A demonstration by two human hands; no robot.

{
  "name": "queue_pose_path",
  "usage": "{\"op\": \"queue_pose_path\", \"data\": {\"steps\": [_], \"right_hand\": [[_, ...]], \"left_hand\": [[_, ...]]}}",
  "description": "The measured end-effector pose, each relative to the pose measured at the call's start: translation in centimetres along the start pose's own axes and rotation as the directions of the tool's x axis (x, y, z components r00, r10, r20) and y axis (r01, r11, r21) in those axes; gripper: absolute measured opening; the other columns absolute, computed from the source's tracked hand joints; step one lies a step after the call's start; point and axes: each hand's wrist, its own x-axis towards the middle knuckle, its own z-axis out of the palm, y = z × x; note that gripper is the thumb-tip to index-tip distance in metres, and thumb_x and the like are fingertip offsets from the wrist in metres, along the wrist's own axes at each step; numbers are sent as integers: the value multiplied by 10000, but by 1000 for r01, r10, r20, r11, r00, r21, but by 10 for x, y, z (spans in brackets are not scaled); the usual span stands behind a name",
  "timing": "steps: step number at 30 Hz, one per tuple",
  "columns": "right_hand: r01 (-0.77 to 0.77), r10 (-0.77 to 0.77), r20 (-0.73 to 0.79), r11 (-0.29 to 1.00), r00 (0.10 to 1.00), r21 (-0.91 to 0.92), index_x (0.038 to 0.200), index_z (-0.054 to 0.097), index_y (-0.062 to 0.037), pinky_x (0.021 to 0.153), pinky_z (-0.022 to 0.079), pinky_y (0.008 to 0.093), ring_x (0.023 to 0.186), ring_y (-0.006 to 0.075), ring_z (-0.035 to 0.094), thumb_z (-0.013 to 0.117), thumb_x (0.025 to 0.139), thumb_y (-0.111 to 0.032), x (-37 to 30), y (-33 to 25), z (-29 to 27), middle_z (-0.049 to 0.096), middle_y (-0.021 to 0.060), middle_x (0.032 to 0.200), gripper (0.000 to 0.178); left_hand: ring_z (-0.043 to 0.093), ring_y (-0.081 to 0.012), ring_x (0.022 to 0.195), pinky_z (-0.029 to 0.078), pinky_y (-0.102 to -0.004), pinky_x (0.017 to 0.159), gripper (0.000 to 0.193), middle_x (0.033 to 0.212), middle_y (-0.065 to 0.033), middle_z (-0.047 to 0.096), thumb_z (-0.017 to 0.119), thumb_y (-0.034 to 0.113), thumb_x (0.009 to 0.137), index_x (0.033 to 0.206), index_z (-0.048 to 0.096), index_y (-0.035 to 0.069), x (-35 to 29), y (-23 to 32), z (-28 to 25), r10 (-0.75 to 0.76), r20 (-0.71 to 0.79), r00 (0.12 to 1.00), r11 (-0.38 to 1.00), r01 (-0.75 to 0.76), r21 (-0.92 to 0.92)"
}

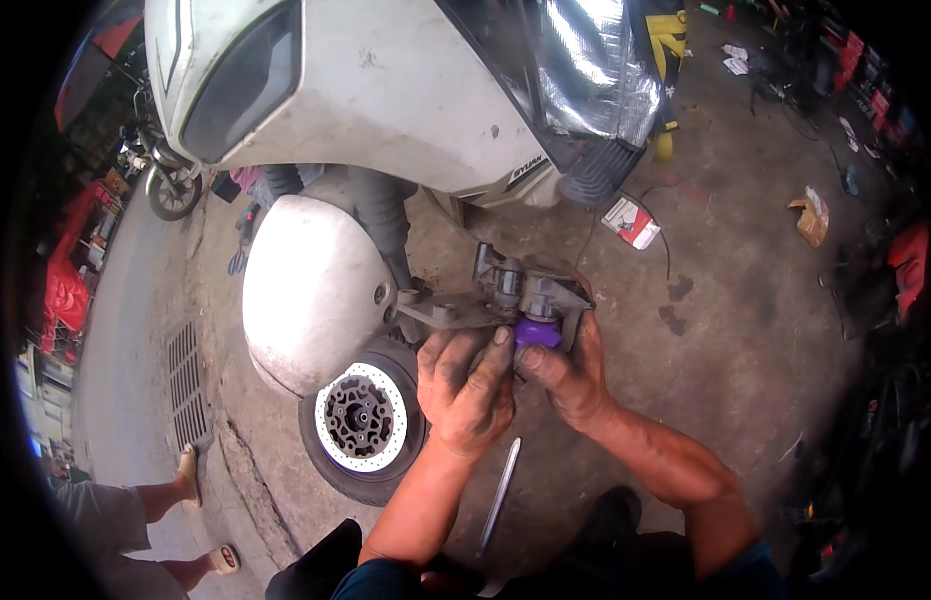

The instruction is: The person aligns and fits brake pads together by hand, then inserts the brake pads into a brake caliper by hand.

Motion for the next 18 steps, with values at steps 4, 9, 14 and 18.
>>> {"op": "queue_pose_path", "data": {"steps": [4,9,14,18], "right_hand": [[24,-25,-12,999,1000,-38,1377,214,31,970,396,352,1098,208,499,698,736,-176,-2,5,-6,497,135,1201,829],[28,-30,-58,999,998,-25,1358,251,39,955,409,341,1067,205,519,676,733,-175,-3,7,-3,526,130,1163,785],[-35,40,-126,998,991,43,1304,355,26,929,423,322,1059,190,522,664,728,-159,-4,14,-9,538,116,1145,680],[-75,85,-122,993,989,87,1253,417,-3,909,439,307,1045,174,528,649,732,-161,-3,8,-14,548,94,1109,592]], "left_hand": [[588,-323,839,479,-388,747,382,922,-140,596,661,-103,591,955,681,11,-3,1,4,19,-15,1000,1000,-19,-3],[576,-307,799,471,-383,717,415,886,-137,590,654,-104,609,1009,663,8,-12,-1,9,18,-29,999,1000,-19,-17],[572,-361,931,458,-463,795,437,1078,-163,527,623,2,713,1148,594,-7,-28,1,24,-42,9,999,993,43,-111],[474,-425,1059,374,-512,933,607,1214,-227,420,615,22,727,1309,450,-28,-38,9,37,-40,37,999,998,42,-46]]}}
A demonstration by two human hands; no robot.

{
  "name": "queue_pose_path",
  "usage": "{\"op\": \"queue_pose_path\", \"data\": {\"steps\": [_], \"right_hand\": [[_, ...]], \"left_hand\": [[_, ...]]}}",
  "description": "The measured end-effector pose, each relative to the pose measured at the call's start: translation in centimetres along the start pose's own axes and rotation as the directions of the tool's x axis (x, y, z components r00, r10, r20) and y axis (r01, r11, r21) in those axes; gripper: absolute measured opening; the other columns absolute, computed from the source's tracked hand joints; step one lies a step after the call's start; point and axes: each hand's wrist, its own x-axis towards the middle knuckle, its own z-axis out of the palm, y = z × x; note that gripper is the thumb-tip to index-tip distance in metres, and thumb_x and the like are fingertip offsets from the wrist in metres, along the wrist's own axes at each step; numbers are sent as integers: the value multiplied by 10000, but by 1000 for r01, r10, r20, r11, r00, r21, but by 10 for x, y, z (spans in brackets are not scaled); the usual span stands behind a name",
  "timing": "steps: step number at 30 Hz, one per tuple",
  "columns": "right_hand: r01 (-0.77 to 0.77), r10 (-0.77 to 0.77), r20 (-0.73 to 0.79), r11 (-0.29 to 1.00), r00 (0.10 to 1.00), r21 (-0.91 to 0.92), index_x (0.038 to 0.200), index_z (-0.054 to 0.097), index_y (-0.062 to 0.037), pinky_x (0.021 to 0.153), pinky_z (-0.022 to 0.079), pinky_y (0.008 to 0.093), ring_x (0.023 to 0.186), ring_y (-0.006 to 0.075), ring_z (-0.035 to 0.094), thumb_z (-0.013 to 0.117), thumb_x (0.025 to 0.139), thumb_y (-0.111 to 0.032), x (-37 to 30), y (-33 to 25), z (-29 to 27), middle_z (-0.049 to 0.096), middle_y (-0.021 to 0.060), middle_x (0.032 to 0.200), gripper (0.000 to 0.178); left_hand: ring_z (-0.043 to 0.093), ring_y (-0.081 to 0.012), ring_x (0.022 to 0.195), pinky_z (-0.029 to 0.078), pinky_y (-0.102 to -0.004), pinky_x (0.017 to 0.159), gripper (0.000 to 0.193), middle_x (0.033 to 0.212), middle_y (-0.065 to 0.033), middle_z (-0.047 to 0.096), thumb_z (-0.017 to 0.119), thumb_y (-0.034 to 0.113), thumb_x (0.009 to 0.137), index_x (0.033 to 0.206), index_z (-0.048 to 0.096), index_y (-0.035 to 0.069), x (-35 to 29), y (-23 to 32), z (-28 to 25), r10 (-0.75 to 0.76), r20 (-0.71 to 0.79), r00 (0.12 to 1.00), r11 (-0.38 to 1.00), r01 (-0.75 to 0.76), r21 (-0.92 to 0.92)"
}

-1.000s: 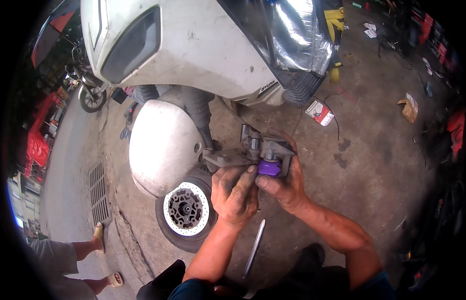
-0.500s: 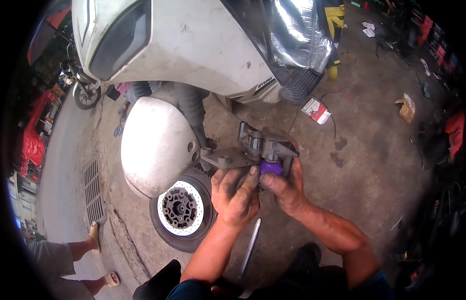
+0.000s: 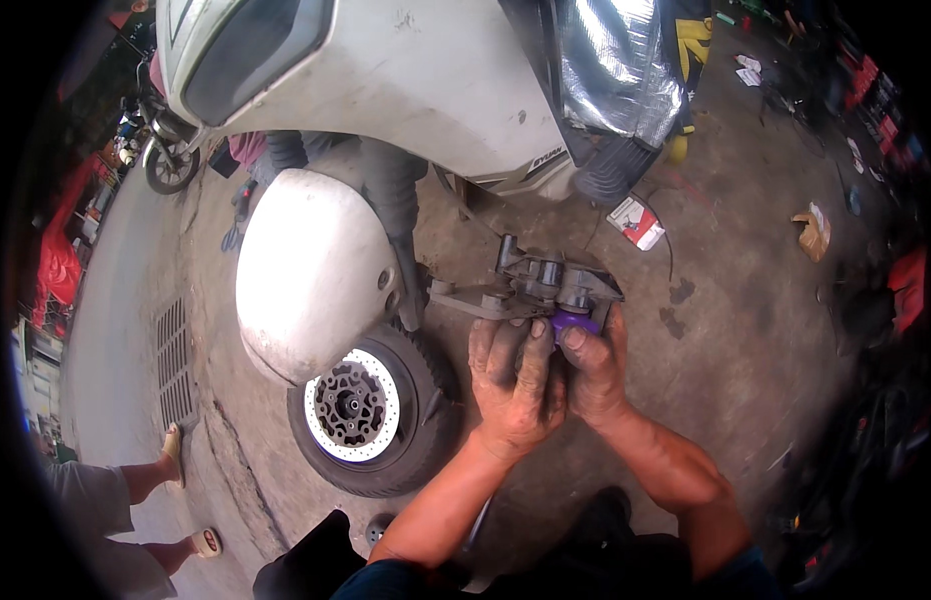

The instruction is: The person aligns and fits brake pads together by hand, then inserts the brake pads into a brake caliper by hand.

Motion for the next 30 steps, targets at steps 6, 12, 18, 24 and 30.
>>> {"op": "queue_pose_path", "data": {"steps": [6,12,18,24,30], "right_hand": [[2,6,-43,984,999,176,1307,394,2,935,446,360,1086,218,538,676,737,-249,2,-5,6,522,122,1212,684],[-38,38,-50,999,998,1,1374,344,-41,997,402,427,1168,262,498,653,756,-376,-1,-4,-1,488,114,1274,768],[39,-41,-36,997,998,-62,1364,359,-28,1002,384,407,1170,254,499,644,774,-389,-4,-2,-1,519,113,1253,749],[0,1,-57,1000,998,26,1374,325,-29,1004,379,411,1175,265,484,702,735,-332,-7,-3,0,481,119,1270,801],[-38,33,-73,997,997,-62,1378,322,-30,985,397,397,1157,247,498,706,735,-304,-4,-5,-3,494,108,1249,798]], "left_hand": [[465,-367,1155,352,-465,1003,655,1274,-225,410,648,109,808,1347,332,-90,1,16,-17,-346,10,938,912,339,-231],[429,-293,1223,341,-401,1028,781,1316,-198,409,710,240,826,1379,260,-79,11,20,-7,-640,106,761,468,495,-732],[456,-241,1191,358,-361,1010,659,1278,-157,468,703,165,837,1335,337,-64,28,26,-9,-817,259,515,47,508,-860],[540,-215,1087,406,-332,959,603,1177,-148,565,733,132,798,1269,423,-82,30,18,-10,-777,371,509,-87,496,-864],[566,-225,1046,441,-337,921,605,1126,-172,586,753,142,762,1231,450,-92,32,12,1,-801,361,477,-92,499,-862]]}}
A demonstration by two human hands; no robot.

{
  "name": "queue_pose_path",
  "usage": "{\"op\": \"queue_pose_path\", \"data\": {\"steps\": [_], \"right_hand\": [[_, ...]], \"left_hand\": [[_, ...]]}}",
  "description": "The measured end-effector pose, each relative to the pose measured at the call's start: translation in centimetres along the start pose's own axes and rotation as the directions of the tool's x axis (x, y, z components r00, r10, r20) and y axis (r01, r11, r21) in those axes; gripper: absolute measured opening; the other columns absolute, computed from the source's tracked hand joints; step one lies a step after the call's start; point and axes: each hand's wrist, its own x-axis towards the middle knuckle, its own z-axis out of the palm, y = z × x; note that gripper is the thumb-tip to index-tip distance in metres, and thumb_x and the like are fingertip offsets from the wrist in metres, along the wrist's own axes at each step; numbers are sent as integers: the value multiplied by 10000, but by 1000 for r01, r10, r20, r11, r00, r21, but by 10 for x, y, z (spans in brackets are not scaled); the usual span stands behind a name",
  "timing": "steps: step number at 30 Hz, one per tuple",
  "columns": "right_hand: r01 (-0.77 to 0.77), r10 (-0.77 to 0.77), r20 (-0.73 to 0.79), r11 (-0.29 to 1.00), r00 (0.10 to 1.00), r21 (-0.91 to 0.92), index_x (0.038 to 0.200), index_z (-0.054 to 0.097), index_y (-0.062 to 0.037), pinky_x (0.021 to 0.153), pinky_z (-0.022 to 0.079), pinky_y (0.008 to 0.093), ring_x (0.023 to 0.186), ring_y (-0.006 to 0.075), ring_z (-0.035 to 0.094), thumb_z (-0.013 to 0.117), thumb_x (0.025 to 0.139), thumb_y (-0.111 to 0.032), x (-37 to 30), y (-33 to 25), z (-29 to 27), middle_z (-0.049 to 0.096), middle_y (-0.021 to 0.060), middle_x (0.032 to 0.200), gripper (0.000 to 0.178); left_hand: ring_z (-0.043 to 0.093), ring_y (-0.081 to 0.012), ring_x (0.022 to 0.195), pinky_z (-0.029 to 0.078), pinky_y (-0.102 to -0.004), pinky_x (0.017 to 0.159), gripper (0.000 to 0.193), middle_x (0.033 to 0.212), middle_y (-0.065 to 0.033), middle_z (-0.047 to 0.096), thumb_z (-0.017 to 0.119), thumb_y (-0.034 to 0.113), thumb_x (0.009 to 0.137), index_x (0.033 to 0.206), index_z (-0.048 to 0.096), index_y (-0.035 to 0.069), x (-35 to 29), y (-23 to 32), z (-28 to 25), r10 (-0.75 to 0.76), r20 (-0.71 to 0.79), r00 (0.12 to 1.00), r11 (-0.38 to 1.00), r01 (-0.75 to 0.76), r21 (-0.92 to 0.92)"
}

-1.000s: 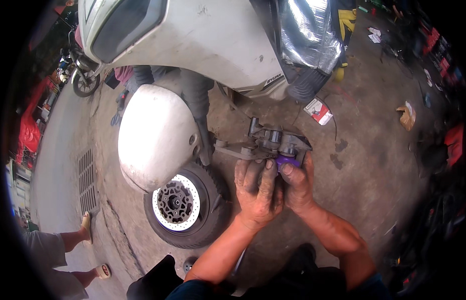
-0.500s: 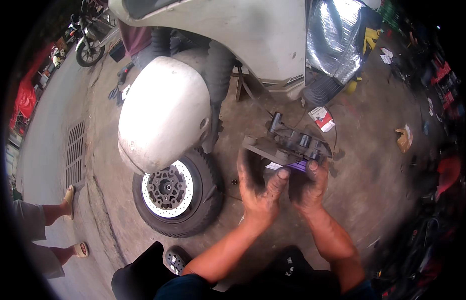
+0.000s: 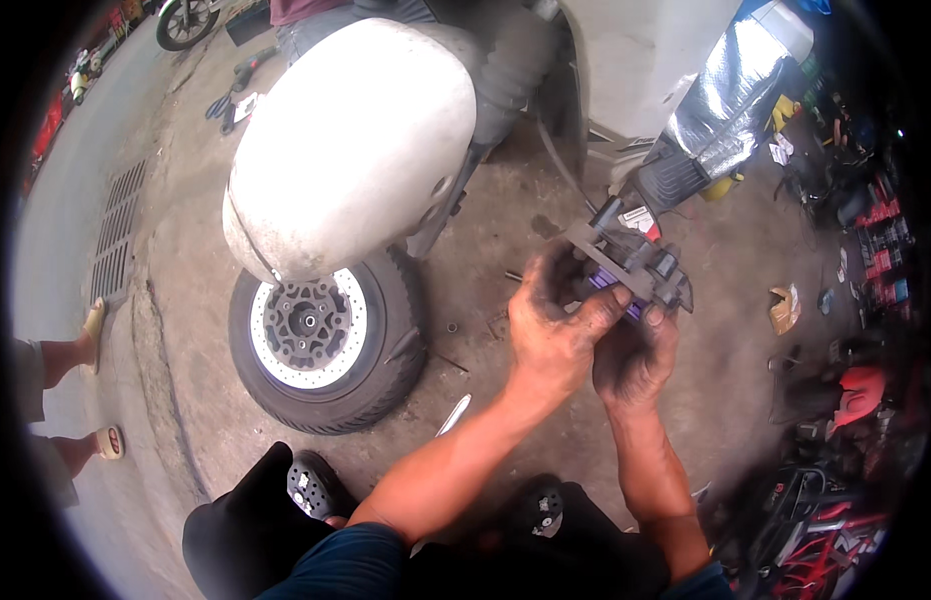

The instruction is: The person aligns and fits brake pads together by hand, then inserts the brake pads into a brake caliper by hand.

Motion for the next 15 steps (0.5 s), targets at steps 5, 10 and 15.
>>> {"op": "queue_pose_path", "data": {"steps": [5,10,15], "right_hand": [[77,-74,35,993,997,-93,1328,384,-3,937,452,392,1068,251,571,681,755,-328,3,-7,6,564,111,1166,723],[3,-4,-33,1000,999,-24,1264,476,13,937,467,417,1083,251,582,602,829,-377,3,-16,21,605,134,1149,597],[-60,59,34,998,998,17,1180,546,12,938,475,458,1037,249,605,539,887,-372,14,-34,14,619,136,1128,483]], "left_hand": [[562,-240,1051,457,-350,904,633,1134,-181,583,769,165,746,1228,448,-90,10,6,-14,42,161,986,999,-37,-33],[557,-226,1058,460,-357,900,597,1132,-182,586,753,171,760,1214,464,-89,12,19,-8,-51,164,985,999,51,3],[613,-224,988,474,-328,869,520,1032,-175,650,746,242,771,1138,549,-68,38,53,-3,-165,320,933,940,51,336]]}}
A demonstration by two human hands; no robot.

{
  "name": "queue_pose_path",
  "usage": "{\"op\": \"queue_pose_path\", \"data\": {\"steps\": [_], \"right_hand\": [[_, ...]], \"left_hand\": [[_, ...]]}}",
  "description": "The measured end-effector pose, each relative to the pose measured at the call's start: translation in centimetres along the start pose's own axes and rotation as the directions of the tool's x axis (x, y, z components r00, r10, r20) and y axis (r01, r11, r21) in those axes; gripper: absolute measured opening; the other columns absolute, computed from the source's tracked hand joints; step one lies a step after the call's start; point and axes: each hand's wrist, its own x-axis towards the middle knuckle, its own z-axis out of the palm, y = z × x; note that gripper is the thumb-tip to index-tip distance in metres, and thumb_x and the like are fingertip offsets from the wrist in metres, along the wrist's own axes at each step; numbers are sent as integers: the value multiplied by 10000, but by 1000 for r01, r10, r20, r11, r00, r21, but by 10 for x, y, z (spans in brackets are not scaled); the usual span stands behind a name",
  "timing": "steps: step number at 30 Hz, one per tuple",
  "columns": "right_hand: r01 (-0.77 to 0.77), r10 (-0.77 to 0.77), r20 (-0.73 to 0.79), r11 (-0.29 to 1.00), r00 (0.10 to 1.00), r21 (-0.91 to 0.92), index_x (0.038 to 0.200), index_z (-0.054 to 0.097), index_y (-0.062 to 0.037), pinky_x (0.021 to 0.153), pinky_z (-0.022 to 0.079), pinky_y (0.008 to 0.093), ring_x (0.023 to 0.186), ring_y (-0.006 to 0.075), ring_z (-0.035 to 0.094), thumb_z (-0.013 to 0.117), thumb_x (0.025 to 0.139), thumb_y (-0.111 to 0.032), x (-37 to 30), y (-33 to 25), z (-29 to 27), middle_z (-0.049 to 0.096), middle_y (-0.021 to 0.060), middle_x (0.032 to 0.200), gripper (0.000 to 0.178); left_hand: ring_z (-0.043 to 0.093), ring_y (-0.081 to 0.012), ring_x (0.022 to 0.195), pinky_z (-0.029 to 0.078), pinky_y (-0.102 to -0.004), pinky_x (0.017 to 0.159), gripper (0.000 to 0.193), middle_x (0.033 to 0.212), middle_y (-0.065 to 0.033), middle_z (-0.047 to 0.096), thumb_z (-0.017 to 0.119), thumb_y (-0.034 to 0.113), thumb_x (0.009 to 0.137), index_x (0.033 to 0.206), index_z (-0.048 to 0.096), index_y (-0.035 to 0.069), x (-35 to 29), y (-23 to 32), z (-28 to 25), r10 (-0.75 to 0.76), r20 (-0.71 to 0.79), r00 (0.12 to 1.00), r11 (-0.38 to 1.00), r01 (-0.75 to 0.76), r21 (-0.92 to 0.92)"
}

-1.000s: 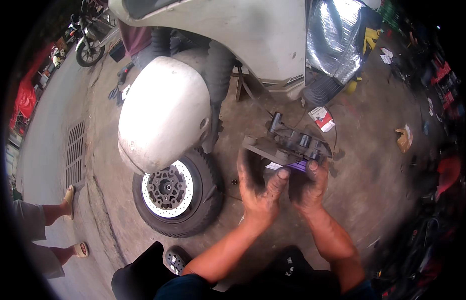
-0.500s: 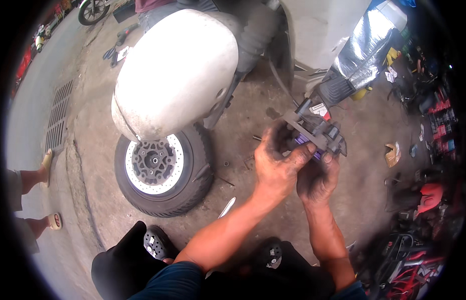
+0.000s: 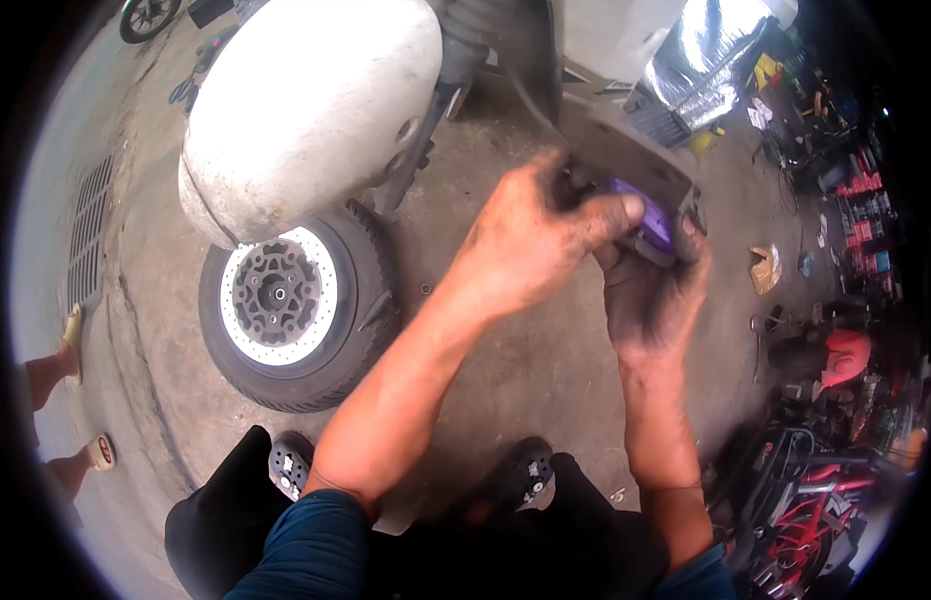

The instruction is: The person aligns and fits brake pads together by hand, then inserts the brake pads into a brake caliper by hand.

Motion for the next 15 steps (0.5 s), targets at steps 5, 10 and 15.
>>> {"op": "queue_pose_path", "data": {"steps": [5,10,15], "right_hand": [[-76,76,11,996,997,-42,1149,540,19,916,503,482,973,278,627,483,922,-328,11,-29,24,619,142,1081,419],[-70,70,-2,997,998,-28,1156,531,13,865,560,457,990,294,633,486,932,-314,14,-39,36,628,161,1060,399],[-117,118,14,992,993,-37,1155,532,3,829,576,443,925,275,651,489,933,-303,18,-42,32,636,151,1031,380]], "left_hand": [[625,-202,884,486,-326,768,500,977,-143,672,698,373,820,1092,616,-38,18,32,-5,25,103,994,979,-45,197],[575,-177,777,447,-277,591,624,912,-129,636,677,512,792,1071,618,-43,28,44,-12,-180,189,965,951,122,283],[522,-143,663,408,-272,543,575,771,-73,590,695,509,775,978,640,-27,33,46,-16,-214,199,956,953,159,258]]}}
